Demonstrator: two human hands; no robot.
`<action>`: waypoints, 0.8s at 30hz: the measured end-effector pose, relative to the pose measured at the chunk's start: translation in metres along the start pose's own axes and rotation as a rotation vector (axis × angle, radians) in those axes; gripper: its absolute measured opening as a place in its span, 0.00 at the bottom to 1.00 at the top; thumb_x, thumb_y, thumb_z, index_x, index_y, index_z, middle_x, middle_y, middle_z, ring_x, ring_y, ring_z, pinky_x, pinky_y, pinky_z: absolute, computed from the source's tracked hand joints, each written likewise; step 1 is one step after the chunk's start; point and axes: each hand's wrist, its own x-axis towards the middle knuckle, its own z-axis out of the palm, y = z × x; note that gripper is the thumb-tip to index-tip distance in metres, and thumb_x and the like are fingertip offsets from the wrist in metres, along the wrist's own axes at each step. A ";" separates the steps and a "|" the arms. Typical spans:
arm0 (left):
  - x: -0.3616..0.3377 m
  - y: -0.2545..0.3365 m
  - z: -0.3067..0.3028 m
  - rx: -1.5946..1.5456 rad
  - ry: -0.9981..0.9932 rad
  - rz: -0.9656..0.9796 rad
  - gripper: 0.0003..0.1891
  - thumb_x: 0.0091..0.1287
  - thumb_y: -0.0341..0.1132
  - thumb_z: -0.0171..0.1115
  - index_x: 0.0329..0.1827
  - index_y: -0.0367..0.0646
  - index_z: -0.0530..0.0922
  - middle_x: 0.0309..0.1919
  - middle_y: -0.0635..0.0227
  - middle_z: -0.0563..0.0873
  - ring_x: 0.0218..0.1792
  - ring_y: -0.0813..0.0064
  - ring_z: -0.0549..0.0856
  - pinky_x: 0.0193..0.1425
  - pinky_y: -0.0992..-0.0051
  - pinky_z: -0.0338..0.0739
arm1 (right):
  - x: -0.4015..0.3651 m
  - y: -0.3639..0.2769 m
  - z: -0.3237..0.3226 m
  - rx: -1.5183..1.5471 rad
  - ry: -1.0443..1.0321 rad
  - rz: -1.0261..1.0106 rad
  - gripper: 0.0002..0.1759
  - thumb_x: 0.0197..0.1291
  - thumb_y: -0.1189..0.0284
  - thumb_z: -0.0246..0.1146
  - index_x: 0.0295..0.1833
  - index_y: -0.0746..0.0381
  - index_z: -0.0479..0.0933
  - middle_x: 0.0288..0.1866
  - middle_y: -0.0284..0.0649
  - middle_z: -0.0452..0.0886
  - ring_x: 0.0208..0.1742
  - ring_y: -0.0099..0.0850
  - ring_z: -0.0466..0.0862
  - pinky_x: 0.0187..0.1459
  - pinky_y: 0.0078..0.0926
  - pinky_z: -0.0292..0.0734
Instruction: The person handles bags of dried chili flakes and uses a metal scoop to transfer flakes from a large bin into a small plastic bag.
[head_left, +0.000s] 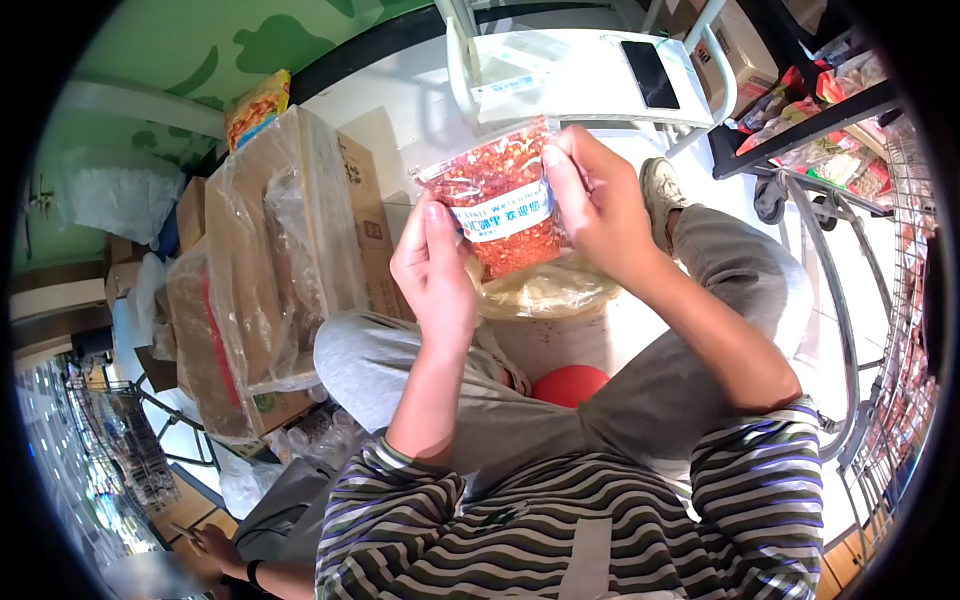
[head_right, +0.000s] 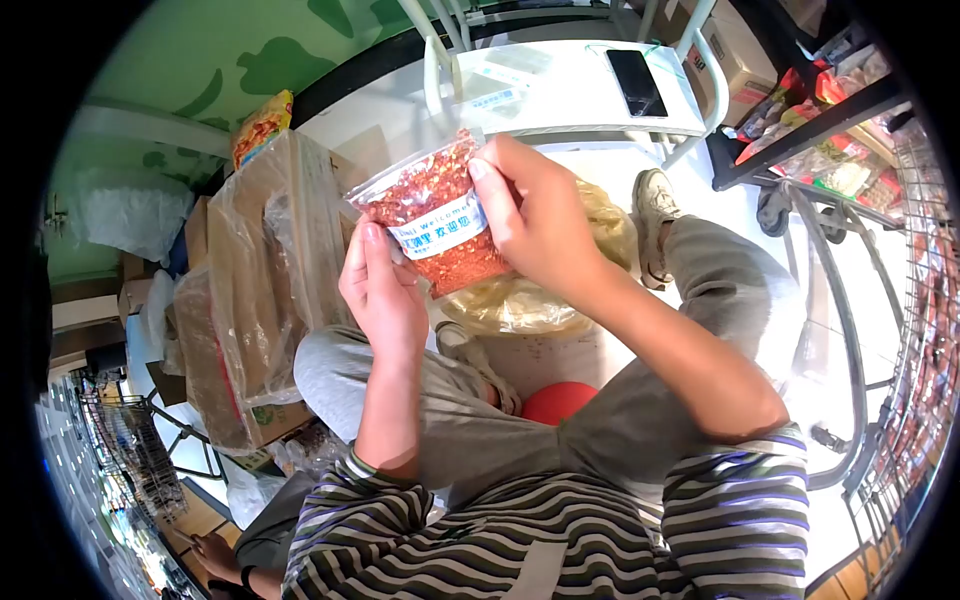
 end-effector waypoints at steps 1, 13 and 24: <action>0.004 0.000 -0.002 -0.002 -0.030 0.005 0.18 0.80 0.38 0.50 0.61 0.32 0.77 0.44 0.69 0.85 0.39 0.85 0.81 0.43 0.80 0.78 | 0.001 0.001 -0.002 -0.058 -0.004 -0.061 0.09 0.71 0.74 0.56 0.37 0.67 0.74 0.26 0.45 0.74 0.26 0.32 0.72 0.33 0.29 0.71; 0.024 -0.001 -0.015 -0.004 -0.037 -0.047 0.14 0.80 0.39 0.52 0.50 0.38 0.81 0.32 0.79 0.81 0.28 0.91 0.72 0.30 0.85 0.66 | 0.004 -0.002 -0.007 0.056 -0.152 0.140 0.10 0.70 0.70 0.59 0.40 0.68 0.76 0.25 0.41 0.77 0.26 0.26 0.75 0.31 0.27 0.71; 0.024 0.004 -0.014 -0.109 -0.022 -0.024 0.12 0.79 0.37 0.52 0.48 0.38 0.81 0.38 0.75 0.84 0.35 0.88 0.79 0.36 0.85 0.73 | -0.001 0.001 -0.014 -0.108 -0.179 0.120 0.10 0.70 0.72 0.56 0.37 0.67 0.74 0.22 0.49 0.76 0.22 0.42 0.77 0.29 0.37 0.71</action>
